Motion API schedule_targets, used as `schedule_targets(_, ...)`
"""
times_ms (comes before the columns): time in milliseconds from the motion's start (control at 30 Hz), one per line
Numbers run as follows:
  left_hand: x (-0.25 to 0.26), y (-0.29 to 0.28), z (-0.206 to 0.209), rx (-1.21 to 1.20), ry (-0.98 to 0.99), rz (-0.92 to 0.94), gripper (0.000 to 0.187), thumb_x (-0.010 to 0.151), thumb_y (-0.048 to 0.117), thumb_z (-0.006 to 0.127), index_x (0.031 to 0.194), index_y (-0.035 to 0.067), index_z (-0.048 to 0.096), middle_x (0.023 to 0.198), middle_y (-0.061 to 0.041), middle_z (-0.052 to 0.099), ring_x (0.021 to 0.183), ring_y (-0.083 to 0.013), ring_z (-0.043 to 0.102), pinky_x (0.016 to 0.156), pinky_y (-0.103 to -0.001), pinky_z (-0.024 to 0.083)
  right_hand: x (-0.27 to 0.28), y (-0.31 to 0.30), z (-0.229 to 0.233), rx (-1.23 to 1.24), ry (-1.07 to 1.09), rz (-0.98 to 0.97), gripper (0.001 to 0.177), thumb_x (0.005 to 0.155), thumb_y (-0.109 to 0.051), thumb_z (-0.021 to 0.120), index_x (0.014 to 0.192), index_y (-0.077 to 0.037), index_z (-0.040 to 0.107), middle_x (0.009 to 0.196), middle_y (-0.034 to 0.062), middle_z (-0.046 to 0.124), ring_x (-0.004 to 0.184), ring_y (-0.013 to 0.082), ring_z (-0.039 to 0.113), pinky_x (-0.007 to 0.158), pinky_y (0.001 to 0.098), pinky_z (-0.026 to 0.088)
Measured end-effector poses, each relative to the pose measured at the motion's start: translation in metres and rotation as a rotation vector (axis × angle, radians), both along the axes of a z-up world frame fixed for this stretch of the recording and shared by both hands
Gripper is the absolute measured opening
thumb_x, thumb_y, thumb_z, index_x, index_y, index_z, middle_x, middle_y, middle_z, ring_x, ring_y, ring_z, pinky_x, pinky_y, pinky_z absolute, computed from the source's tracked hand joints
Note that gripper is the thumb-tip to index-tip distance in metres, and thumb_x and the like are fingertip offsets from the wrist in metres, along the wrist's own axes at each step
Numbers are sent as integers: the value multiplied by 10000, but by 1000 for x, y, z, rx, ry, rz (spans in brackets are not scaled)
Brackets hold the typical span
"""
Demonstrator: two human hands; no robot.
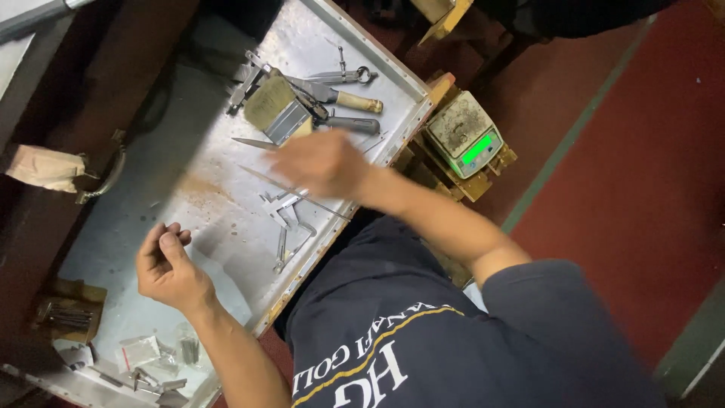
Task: Filing and sanding a metal ring at a jewelry workbench using hand tools and a rotary tool.
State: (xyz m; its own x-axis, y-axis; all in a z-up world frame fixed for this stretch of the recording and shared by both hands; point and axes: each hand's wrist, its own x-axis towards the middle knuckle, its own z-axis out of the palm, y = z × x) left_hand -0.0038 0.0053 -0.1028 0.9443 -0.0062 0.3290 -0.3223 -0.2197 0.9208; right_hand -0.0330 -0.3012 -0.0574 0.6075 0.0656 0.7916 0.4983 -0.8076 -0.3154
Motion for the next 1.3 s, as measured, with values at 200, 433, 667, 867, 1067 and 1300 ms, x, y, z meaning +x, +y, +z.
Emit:
schedule_targets(200, 0, 6, -5, 9, 12, 38, 192, 1148, 24, 622, 1216, -155, 627, 1003, -304, 681, 837, -299, 700, 757, -386, 589, 14, 69, 9, -40, 213, 281, 140, 1059, -231, 569, 1068, -137, 673, 768, -1, 601, 623, 221, 653, 568, 345, 551)
schedule_targets(433, 2, 1, -4, 30, 23, 40, 167, 1138, -19, 618, 1199, -174, 631, 1001, -316, 686, 839, -310, 704, 760, -388, 590, 18, 64, -4, -73, 303, 282, 138, 1060, -240, 609, 1080, -145, 708, 733, 0, 611, 544, 180, 626, 505, 303, 522)
schedule_targets(667, 3, 2, -5, 45, 8, 29, 190, 1139, -12, 622, 1200, -191, 628, 992, -332, 682, 833, -324, 707, 749, -394, 592, 23, 56, 1, -36, 331, 274, 115, 1036, -218, 649, 1037, -124, 717, 718, 13, 644, 532, 167, 641, 495, 289, 517)
schedule_targets(867, 4, 5, -11, 57, 0, 20, 195, 1142, -12, 621, 1209, -195, 626, 996, -335, 684, 822, -317, 702, 739, -391, 588, 21, 38, 4, -11, 329, 239, 110, 1034, -212, 650, 1046, -130, 722, 717, 7, 639, 543, 175, 647, 495, 299, 522)
schedule_targets(1067, 4, 2, -8, 101, -14, 22, 207, 1154, -8, 612, 1211, -206, 627, 1001, -334, 685, 842, -325, 705, 742, -395, 588, 4, 15, -10, 68, 271, 126, 150, 1058, -239, 616, 1114, -154, 726, 720, -21, 621, 573, 162, 655, 519, 272, 536)
schedule_targets(1300, 3, 4, -9, 71, -24, 31, 192, 1141, -11, 619, 1205, -191, 637, 981, -333, 695, 819, -314, 706, 730, -392, 594, -71, -117, -28, 484, 121, -257, 314, 787, -288, 961, 967, -76, 816, 694, 61, 715, 634, 244, 723, 658, 309, 561)
